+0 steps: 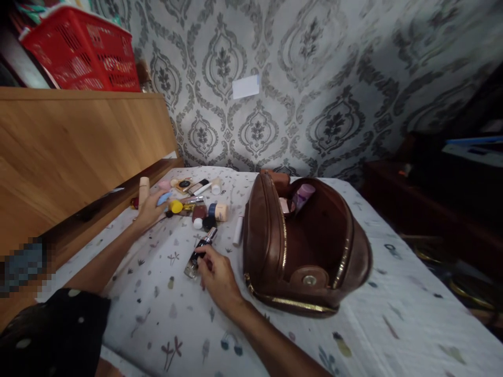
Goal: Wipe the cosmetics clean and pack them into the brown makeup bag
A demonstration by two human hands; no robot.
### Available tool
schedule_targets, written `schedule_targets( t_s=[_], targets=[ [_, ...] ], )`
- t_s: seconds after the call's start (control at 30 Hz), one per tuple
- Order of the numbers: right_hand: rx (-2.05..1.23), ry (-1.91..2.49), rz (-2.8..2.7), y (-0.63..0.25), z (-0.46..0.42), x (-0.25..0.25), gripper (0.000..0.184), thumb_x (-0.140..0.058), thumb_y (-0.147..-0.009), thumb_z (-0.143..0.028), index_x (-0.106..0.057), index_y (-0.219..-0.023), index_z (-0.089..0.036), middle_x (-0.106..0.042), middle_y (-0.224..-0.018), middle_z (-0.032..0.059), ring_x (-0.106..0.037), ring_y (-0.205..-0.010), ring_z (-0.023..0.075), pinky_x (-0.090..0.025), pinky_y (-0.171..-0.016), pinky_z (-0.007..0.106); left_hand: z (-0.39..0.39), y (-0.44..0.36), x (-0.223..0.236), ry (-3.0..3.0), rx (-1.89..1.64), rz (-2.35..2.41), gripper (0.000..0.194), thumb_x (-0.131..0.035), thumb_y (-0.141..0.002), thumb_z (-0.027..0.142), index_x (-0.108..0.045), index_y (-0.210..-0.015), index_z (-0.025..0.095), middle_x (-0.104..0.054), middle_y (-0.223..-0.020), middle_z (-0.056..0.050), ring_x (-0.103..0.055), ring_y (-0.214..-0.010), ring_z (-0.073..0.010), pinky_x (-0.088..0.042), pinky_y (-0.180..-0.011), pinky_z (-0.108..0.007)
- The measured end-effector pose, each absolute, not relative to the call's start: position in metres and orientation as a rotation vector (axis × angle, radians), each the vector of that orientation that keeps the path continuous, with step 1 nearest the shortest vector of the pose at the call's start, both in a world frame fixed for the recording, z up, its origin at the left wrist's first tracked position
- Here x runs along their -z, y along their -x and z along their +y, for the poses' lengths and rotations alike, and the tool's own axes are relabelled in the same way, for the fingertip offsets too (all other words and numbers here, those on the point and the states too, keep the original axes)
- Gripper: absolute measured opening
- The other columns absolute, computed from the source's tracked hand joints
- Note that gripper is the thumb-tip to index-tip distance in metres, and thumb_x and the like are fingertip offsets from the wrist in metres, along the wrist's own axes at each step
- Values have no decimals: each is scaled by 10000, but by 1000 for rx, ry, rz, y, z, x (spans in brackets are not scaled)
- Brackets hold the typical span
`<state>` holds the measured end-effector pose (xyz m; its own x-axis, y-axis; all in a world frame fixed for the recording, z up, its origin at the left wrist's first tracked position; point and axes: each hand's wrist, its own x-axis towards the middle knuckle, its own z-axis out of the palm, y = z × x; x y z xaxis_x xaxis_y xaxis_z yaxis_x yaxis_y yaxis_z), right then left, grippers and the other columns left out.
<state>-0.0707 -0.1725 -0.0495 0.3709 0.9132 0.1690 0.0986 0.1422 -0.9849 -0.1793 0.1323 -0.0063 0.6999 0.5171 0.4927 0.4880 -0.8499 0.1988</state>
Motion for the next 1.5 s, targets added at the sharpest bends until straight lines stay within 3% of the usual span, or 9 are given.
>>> schedule_targets(
  t_s=[0.13,0.3,0.43,0.7,0.9,1.2,1.3,1.4,1.5],
  targets=[
    [-778,1295,-1034,71,-173,48,250,-485,-854,-330,-584,-1019,-171,-505,-662,-54,-483,-424,80,-414,-404,202,139,166,16,-2754,-882,902,393,-449,-894,265,-608,-1212,97,-653,-1157,-172,-578,-1102,-327,-450,-999,-516],
    [-761,1289,-1057,71,-173,50,230,-482,-862,-324,-584,-1003,-173,-501,-645,-58,-482,-420,77,-412,-415,198,123,153,20,-2727,-796,718,373,-501,-837,199,-640,-1179,150,-685,-1166,-106,-611,-1087,-263,-464,-1015,-424],
    [-746,1301,-1068,71,-172,52,250,-481,-870,-320,-592,-1033,-168,-509,-652,-55,-491,-424,79,-409,-419,199,99,163,9,-2713,-770,617,298,-538,-862,302,-679,-1084,162,-700,-1062,-91,-622,-1009,-268,-485,-951,-400],
    [-741,1346,-1101,69,-172,53,254,-464,-897,-288,-598,-1079,-170,-504,-648,-55,-492,-426,94,-410,-429,209,50,173,13,-2616,-719,521,383,-395,-973,435,-648,-1052,158,-681,-1104,-106,-592,-1076,-263,-437,-985,-391],
    [-331,1787,-1713,82,-186,32,250,-659,-887,-276,-692,-1131,-229,-702,-807,19,-652,-722,177,-436,-664,257,13,182,11,-2558,-556,469,423,-409,-978,522,-613,-832,181,-651,-811,-26,-583,-785,-200,-451,-761,-312],
    [-141,2176,-1520,68,-188,24,264,-514,-901,-97,-723,-1009,-217,-748,-1022,53,-695,-849,203,-453,-716,272,-7,207,8,-2413,-460,484,411,-562,-901,532,-639,-1080,170,-659,-967,-38,-592,-881,-229,-459,-815,-332],
    [-145,1979,-1587,69,-187,30,294,-519,-927,-143,-665,-1175,-200,-716,-1049,83,-680,-834,205,-485,-745,293,-20,217,5,-2344,-454,431,435,-580,-902,511,-629,-1184,183,-671,-1104,-64,-607,-1010,-256,-460,-917,-363],
    [-165,1832,-1643,74,-185,36,496,-602,-910,-229,-493,-1393,-188,-642,-1184,122,-660,-819,207,-516,-744,326,-37,228,1,-2295,-419,313,420,-547,-931,490,-628,-1221,197,-654,-1229,-93,-595,-1132,-269,-435,-1016,-384],
    [-237,1796,-1662,76,-183,38,561,-642,-884,-215,-454,-1411,-177,-610,-1234,137,-647,-878,218,-518,-801,357,-49,237,0,-2248,-425,319,450,-526,-938,502,-588,-1269,204,-636,-1283,-98,-586,-1175,-277,-435,-1043,-398]
  ],
)
